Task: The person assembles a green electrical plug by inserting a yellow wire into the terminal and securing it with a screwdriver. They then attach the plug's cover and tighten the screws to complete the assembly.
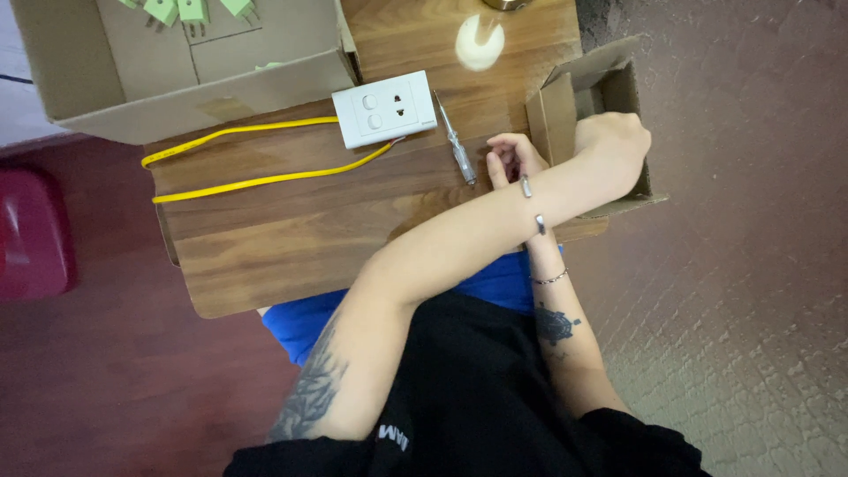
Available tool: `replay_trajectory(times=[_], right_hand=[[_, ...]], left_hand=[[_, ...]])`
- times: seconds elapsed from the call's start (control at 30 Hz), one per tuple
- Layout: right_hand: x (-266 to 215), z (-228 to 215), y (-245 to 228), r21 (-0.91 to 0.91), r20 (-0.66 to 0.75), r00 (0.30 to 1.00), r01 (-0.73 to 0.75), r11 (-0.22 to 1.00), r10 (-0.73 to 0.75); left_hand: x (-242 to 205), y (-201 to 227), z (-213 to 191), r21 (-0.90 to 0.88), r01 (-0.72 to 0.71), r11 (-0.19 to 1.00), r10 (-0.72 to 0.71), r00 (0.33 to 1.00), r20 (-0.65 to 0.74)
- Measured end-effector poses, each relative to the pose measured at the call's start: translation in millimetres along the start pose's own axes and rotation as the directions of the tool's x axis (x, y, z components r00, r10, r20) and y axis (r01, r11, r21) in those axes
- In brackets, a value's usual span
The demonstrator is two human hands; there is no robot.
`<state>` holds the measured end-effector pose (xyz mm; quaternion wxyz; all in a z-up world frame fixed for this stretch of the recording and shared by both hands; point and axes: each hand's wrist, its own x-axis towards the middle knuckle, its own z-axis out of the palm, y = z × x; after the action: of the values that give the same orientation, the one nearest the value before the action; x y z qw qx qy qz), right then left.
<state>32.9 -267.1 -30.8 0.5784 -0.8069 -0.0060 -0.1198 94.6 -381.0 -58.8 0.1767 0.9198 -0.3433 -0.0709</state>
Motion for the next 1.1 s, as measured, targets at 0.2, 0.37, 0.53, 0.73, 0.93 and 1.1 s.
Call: replay_trajectory(times=[0.2,0.37,0.53,0.73,0.93,1.1], right_hand=[[1,-1,-2,0.008,0.028,0.999,0.025,1.000,-0.026],[0,2,10,0.030,-0.001,1.000,0.027,0.999,-0.027],[1,1,4,0.017,-0.009,0.999,0.038,0.999,-0.037],[2,1,7,-0.008,-0.004,0.998,0.061,0.998,-0.061],[-1,4,48,-0.028,0.004,0.998,0.058,0.998,-0.058],[-7,0,54,-0.081,0.036,0.998,0.050,0.995,-0.047]], left_hand=[[-8,20,-23,-0.089,0.039,0.995,-0.035,0.998,0.043],[-8,5,-18,-0.189,0.028,0.982,-0.026,1.000,0.011],[-25,-3,-57,-0.276,-0.013,0.961,0.005,1.000,-0.029],[-29,-17,-71,-0.354,0.004,0.935,0.020,0.998,0.063],[-52,-35,-109,-0.396,-0.088,0.914,0.080,0.996,-0.037],[-106,-62,-202,-0.340,-0.340,0.876,0.308,0.940,-0.147]])
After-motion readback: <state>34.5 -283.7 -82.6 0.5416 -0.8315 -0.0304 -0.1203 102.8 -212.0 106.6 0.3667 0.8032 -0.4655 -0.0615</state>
